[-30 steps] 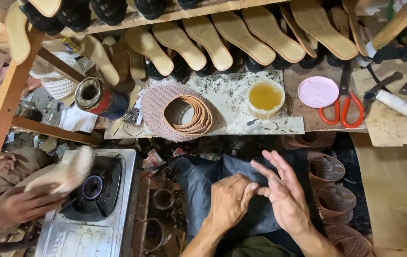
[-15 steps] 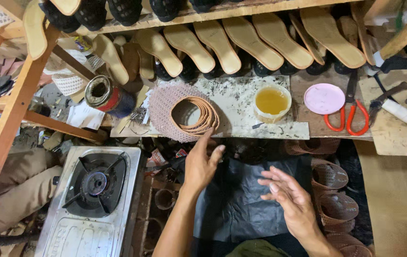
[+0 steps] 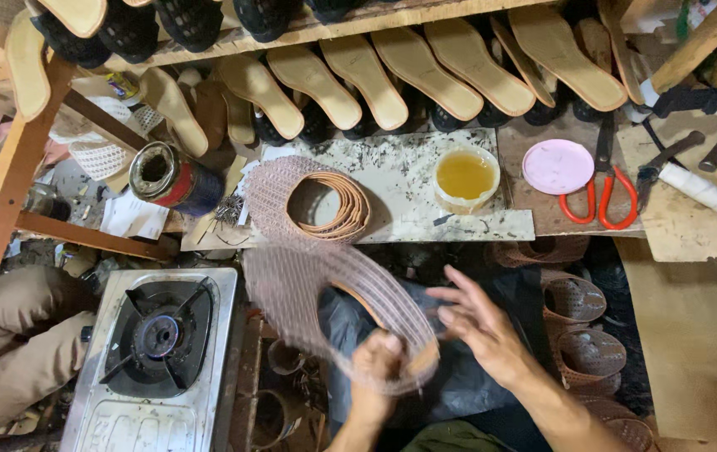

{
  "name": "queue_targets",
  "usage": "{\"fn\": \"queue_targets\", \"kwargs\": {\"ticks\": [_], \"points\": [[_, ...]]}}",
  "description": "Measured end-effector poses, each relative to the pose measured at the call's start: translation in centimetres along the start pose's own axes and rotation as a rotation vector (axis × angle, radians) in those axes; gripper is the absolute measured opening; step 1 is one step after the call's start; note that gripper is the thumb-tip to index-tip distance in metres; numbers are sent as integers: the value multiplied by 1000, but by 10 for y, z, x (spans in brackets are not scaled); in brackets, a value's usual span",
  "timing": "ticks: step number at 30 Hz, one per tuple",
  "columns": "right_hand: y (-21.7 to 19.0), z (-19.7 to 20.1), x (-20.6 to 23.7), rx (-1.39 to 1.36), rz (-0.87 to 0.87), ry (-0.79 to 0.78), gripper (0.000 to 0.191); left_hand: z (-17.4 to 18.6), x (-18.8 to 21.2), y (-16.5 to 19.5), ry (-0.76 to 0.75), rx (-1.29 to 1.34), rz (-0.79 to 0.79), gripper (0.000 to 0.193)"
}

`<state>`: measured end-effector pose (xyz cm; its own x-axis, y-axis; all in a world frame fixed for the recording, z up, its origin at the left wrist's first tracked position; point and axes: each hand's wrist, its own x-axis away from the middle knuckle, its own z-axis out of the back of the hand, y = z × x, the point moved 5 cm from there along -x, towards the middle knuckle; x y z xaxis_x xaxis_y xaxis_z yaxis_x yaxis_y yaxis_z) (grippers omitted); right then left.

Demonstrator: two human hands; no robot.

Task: The person sits on the floor and repeatedly applies a yellow liquid from a small container to the inner surface of a pink mesh shoe upper. They hold the upper with one hand and use the other to rub the liquid along the edges and surface, then place the treated upper aside and repeat the process with another upper.

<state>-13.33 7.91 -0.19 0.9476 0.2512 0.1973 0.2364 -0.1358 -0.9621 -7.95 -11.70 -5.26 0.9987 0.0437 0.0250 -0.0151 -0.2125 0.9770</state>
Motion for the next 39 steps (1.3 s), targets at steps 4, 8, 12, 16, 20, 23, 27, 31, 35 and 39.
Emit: {"fn": "queue_targets", "kwargs": {"ticks": [4,8,12,16,20,23,27,31,35,39], "points": [[0,-16,-13,106,-55,-137,84,-17,18,-6,-375,208,104,45],[-11,-21,-7,209,-46,-86,79,-11,11,20,-521,102,121,45],[-51,-40,10,383,299,-241,73,-20,1,43,-629,-157,56,38],[-51,-37,16,531,-144,-112,76,-24,0,50,-671,-405,112,29],[-64,-27,15,687,-22,59,75,-4,-13,60,-306,-248,73,20],[-63,-36,16,672,43,-91,76,20,-27,59,85,173,19,26],[-69,-32,-4,638,-54,-281,76,52,-36,47,408,456,156,30],[-138,12,-58,1121,737,159,42,55,-36,48,407,162,379,29],[-155,39,-111,1378,761,214,58,24,-35,60,199,351,398,27],[-153,49,-118,1439,769,138,54,19,-37,84,66,72,363,32]]}}
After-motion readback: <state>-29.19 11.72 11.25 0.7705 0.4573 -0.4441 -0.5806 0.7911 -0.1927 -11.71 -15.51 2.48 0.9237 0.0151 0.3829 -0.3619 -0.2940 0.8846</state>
